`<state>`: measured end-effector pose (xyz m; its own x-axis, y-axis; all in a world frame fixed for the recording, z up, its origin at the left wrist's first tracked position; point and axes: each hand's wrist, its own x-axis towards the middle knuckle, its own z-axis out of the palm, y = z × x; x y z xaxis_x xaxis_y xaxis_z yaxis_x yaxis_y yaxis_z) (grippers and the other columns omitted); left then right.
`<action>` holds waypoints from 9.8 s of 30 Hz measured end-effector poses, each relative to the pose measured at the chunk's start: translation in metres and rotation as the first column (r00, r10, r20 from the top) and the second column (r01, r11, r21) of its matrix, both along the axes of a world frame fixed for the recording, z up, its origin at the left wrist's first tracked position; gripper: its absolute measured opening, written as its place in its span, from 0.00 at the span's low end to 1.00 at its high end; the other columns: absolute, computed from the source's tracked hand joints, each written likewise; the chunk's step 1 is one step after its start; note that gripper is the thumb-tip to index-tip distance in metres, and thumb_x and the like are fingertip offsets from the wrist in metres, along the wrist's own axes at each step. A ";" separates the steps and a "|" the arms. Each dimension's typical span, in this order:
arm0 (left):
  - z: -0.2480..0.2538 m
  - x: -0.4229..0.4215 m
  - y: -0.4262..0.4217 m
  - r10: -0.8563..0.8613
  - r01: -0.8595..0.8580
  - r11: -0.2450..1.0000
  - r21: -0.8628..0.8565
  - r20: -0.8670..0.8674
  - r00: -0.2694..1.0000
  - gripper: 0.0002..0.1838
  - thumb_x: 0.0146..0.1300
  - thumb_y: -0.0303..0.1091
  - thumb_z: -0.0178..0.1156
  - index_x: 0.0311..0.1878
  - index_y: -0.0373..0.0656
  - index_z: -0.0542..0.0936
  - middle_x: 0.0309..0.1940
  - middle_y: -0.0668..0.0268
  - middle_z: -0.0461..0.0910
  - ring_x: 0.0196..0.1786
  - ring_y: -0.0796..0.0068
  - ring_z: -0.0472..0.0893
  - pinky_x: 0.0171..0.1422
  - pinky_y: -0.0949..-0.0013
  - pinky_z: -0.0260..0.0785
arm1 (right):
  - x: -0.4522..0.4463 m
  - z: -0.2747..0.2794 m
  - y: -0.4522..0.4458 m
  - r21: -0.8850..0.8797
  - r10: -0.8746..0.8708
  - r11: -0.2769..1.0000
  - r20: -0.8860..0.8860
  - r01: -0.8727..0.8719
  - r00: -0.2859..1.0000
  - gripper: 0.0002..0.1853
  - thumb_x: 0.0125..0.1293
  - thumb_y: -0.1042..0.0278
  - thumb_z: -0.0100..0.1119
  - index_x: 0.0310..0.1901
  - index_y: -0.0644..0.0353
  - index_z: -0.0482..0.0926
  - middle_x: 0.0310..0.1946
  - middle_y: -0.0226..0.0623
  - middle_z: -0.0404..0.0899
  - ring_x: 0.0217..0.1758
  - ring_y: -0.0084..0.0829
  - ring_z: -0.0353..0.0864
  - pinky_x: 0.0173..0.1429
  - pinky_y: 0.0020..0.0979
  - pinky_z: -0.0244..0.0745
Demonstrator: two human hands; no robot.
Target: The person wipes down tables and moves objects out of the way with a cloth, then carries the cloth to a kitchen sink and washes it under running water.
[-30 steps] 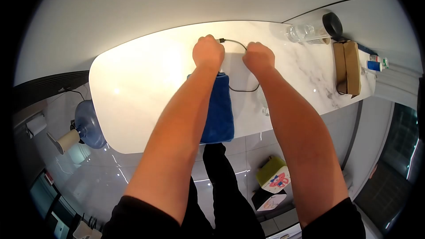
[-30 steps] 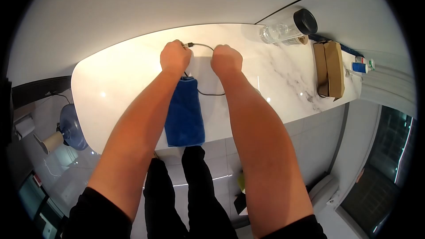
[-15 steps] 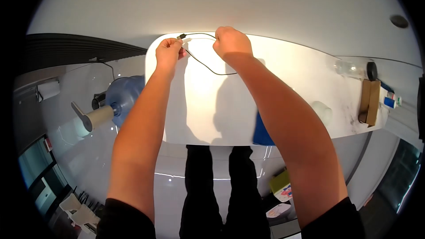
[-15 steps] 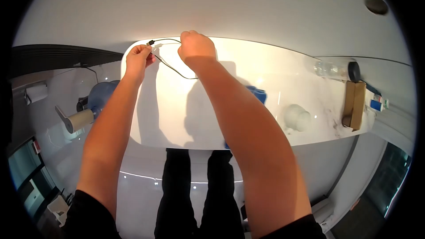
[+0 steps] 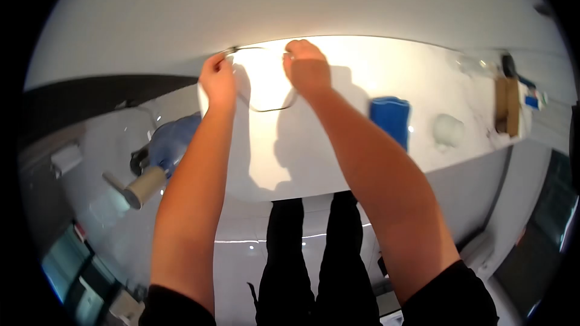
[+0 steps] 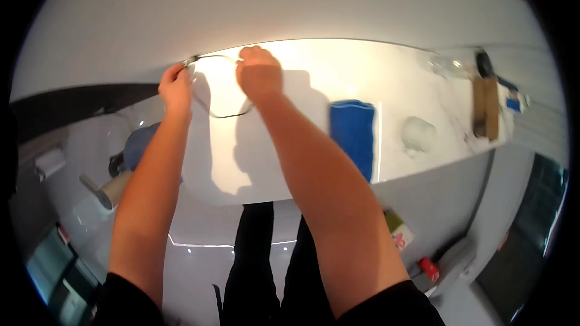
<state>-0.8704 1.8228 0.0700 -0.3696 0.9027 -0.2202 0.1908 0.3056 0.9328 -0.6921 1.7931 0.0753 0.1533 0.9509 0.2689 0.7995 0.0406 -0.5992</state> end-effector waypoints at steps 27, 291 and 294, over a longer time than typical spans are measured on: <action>0.067 0.440 -0.220 -0.444 0.774 0.519 -0.363 0.659 0.607 0.38 0.68 0.63 0.33 0.72 0.46 0.53 0.73 0.60 0.47 0.75 0.61 0.45 0.75 0.52 0.39 | 0.351 0.066 -0.266 -0.777 -0.786 0.606 -0.618 0.169 -0.020 0.39 0.66 0.33 0.35 0.68 0.56 0.58 0.68 0.43 0.56 0.63 0.47 0.64 0.54 0.41 0.72; 0.130 0.386 -0.098 -0.182 0.241 0.970 -0.032 0.559 0.809 0.29 0.73 0.53 0.32 0.67 0.43 0.61 0.66 0.65 0.62 0.69 0.70 0.59 0.70 0.66 0.50 | 0.298 0.128 -0.086 -0.230 -0.105 0.954 -0.858 -0.193 0.503 0.40 0.56 0.74 0.56 0.69 0.63 0.48 0.63 0.43 0.60 0.67 0.37 0.62 0.66 0.39 0.60; 0.122 0.315 -0.092 -0.167 0.187 0.982 0.008 0.493 0.854 0.27 0.70 0.50 0.30 0.65 0.47 0.63 0.63 0.62 0.62 0.68 0.68 0.58 0.72 0.61 0.49 | 0.230 0.124 -0.073 -0.220 -0.063 0.936 -0.872 -0.274 0.485 0.38 0.55 0.76 0.55 0.68 0.63 0.49 0.62 0.43 0.62 0.66 0.37 0.62 0.66 0.39 0.59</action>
<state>-0.5556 1.7311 0.1921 -0.0396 0.9297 -0.3662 -0.2325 0.3479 0.9083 -0.4621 1.7201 0.1991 0.0369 0.9736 -0.2254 -0.1215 -0.2195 -0.9680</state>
